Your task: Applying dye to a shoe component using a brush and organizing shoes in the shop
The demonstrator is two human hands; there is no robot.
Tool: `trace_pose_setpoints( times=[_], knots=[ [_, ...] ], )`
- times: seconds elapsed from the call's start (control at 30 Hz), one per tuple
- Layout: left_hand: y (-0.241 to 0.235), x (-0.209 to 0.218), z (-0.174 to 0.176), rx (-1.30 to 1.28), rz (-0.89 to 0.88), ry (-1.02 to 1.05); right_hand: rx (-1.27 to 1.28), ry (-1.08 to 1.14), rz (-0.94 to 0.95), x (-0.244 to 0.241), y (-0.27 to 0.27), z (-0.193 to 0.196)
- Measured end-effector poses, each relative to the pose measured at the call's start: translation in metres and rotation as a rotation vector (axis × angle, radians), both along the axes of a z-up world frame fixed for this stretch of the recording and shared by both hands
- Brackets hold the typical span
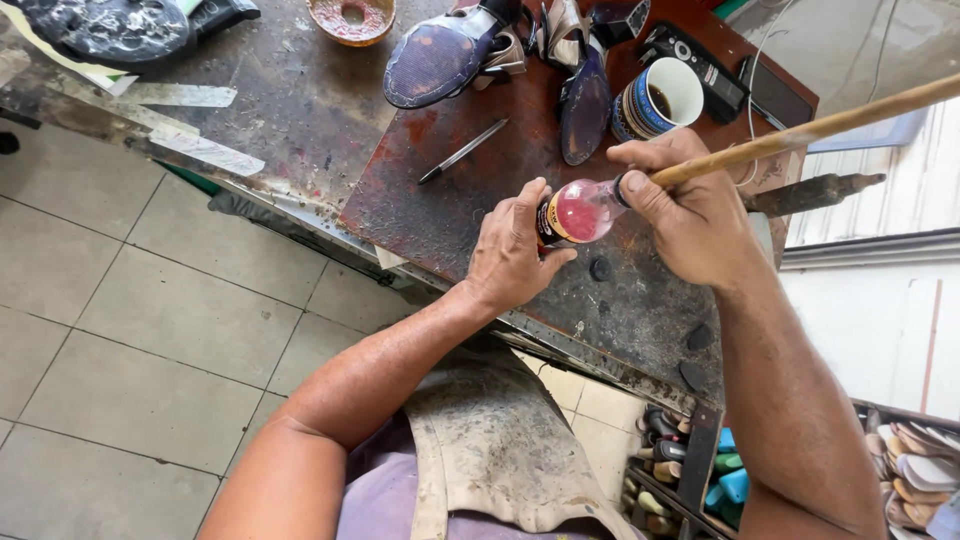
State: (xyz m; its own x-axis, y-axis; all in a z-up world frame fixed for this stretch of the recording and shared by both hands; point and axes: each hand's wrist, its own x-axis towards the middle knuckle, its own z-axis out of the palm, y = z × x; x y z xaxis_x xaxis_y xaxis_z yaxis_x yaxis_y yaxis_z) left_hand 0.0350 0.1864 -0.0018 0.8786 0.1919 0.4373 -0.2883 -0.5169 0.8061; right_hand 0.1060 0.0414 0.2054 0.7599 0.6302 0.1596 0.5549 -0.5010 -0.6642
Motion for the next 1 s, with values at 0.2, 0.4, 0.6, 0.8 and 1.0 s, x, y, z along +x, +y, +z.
trace_pose_setpoints(
  times=[0.2,0.4,0.6,0.8,1.0],
  knots=[
    [0.000,0.000,0.000,0.000,0.003,-0.007,-0.056,0.088,-0.035,-0.001,0.005,-0.003],
    [0.002,-0.002,0.004,-0.018,-0.055,0.012,0.168,0.042,-0.034,-0.005,-0.012,0.023],
    [0.003,-0.002,0.005,-0.008,-0.048,-0.004,0.589,0.144,-0.166,-0.017,-0.025,0.038],
    [0.003,0.000,-0.001,0.011,-0.042,-0.017,0.858,0.255,-0.055,-0.031,-0.030,0.005],
    [0.010,0.000,0.007,-0.085,-0.115,-0.151,1.238,0.605,0.221,-0.046,-0.147,-0.027]
  ],
)
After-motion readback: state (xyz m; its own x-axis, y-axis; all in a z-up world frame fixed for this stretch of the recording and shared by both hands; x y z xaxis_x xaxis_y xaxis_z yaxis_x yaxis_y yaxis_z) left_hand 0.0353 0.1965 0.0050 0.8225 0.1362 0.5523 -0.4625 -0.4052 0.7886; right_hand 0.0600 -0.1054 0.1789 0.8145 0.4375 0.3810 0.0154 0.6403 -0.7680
